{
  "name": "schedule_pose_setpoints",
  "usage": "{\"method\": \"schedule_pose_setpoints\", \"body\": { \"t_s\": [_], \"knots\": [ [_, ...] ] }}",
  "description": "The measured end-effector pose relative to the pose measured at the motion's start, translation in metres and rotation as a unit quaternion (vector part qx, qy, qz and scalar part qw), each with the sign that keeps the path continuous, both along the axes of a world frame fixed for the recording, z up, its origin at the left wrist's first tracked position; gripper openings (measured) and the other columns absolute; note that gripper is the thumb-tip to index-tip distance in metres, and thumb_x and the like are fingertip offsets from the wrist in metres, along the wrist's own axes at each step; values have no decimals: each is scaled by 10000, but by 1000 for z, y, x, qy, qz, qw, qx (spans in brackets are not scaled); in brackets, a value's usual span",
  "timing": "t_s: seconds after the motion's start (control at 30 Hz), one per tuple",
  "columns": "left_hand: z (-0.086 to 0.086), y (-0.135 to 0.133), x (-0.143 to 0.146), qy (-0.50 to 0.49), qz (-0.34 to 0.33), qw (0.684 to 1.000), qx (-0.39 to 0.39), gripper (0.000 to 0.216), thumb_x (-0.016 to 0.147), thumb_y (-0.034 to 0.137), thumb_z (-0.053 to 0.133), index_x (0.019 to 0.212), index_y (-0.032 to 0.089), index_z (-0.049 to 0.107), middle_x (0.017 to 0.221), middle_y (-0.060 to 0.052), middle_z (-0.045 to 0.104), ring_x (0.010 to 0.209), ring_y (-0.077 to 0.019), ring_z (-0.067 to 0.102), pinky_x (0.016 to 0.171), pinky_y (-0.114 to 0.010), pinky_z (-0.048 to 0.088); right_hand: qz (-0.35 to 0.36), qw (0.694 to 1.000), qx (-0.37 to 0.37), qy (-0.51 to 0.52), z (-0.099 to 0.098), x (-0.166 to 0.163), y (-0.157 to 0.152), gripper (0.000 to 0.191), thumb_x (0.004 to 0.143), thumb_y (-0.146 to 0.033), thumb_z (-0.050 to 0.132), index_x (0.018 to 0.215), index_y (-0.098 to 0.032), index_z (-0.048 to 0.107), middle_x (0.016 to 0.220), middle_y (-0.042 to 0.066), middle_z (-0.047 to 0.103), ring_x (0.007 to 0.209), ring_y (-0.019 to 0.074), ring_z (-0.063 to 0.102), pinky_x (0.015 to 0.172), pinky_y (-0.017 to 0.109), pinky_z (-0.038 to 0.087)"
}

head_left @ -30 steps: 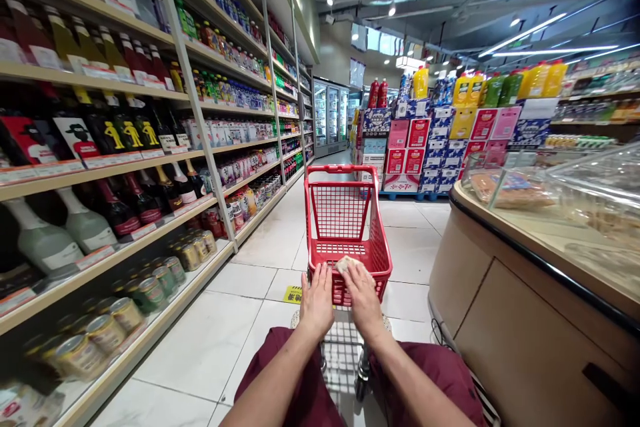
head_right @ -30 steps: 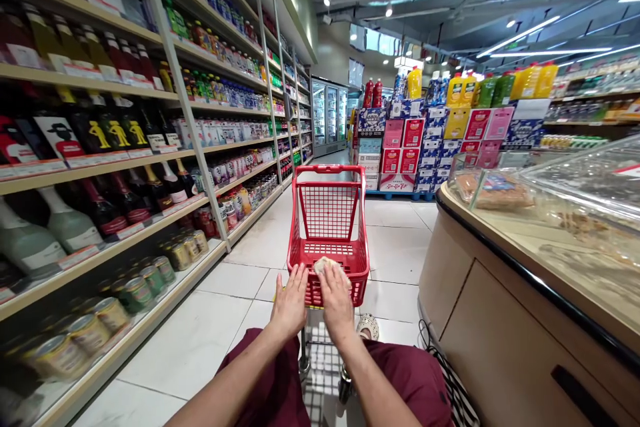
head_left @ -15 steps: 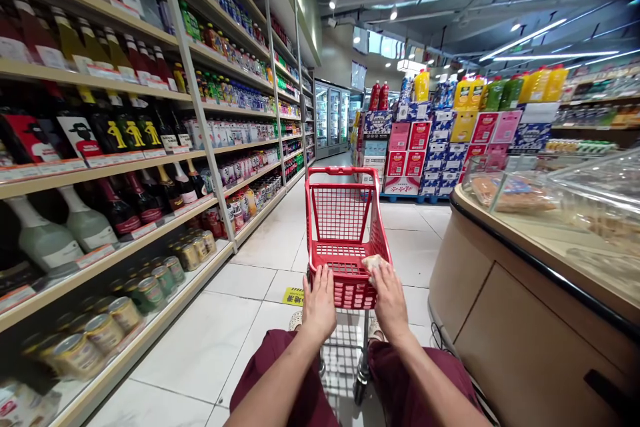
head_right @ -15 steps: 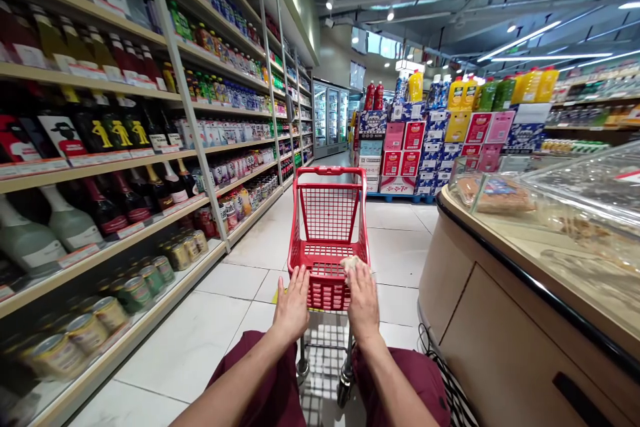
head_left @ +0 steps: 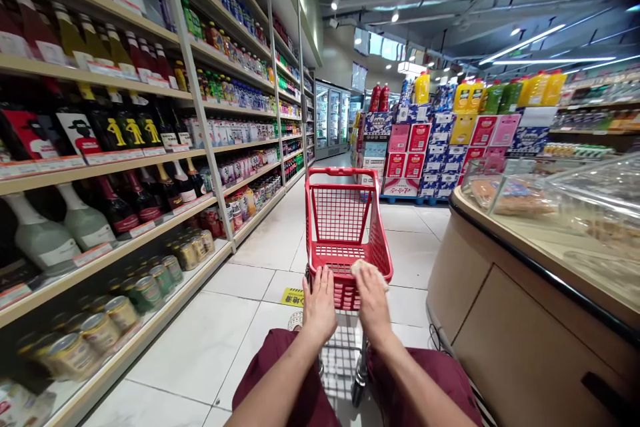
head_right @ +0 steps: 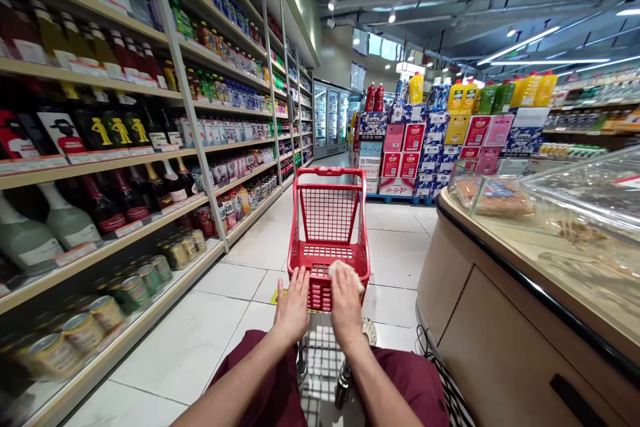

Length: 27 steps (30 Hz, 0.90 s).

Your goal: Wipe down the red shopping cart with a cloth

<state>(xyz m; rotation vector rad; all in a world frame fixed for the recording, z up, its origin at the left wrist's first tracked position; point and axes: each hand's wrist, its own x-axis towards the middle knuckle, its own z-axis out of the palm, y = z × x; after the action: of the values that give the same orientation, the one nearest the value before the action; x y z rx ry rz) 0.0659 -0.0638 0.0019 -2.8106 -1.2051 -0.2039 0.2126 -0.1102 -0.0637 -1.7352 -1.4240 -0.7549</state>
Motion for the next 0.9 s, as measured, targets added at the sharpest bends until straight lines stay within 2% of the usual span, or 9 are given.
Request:
{"method": "schedule_pose_setpoints", "body": {
  "t_s": [0.1,0.3,0.47,0.67,0.8,0.9],
  "knots": [
    [2,2,-3,2,-14,1000,-10,722,721,205,371,1393,101,127,1471,-70,85,1355,-216,-2,1068,-542,43,40,999,-13,-25,-2,-9,6,588,788,-15,300,1342,-209,333,1379,63,376,1333,182,168,1041,431,279],
    [4,-1,-2,10,-10,1000,-19,734,716,194,370,1391,73,108,1470,-93,63,1353,-235,-13,1060,-557,61,-8,1000,3,6,-3,0,2,587,791,-27,314,1352,-199,311,1408,78,321,1334,206,161,1038,465,266],
    [6,5,-4,4,-16,1000,-8,716,714,184,372,1388,93,149,1469,-89,111,1354,-235,20,1065,-544,68,50,999,-19,-3,0,-8,3,616,773,9,287,1338,-231,337,1382,47,373,1327,183,191,1037,440,282],
    [17,25,-9,-11,22,1000,6,593,741,147,355,1331,107,305,1407,-120,320,1336,-244,154,1069,-534,73,-20,998,-16,57,-5,25,-11,598,809,-20,263,1368,-230,270,1430,58,278,1336,198,156,1042,447,272],
    [26,26,-13,-9,19,1000,9,495,755,130,359,1247,129,411,1315,-125,441,1298,-244,254,1066,-544,68,-7,998,-27,55,-11,18,-4,563,810,-23,278,1347,-187,326,1393,86,346,1339,207,137,1050,447,262],
    [30,14,-9,-4,33,999,14,438,786,155,349,1210,114,447,1273,-144,476,1272,-251,298,1065,-540,84,16,998,-35,42,-12,25,-2,537,807,-18,283,1310,-171,391,1361,98,394,1335,200,155,1049,437,269]
  ]
}}
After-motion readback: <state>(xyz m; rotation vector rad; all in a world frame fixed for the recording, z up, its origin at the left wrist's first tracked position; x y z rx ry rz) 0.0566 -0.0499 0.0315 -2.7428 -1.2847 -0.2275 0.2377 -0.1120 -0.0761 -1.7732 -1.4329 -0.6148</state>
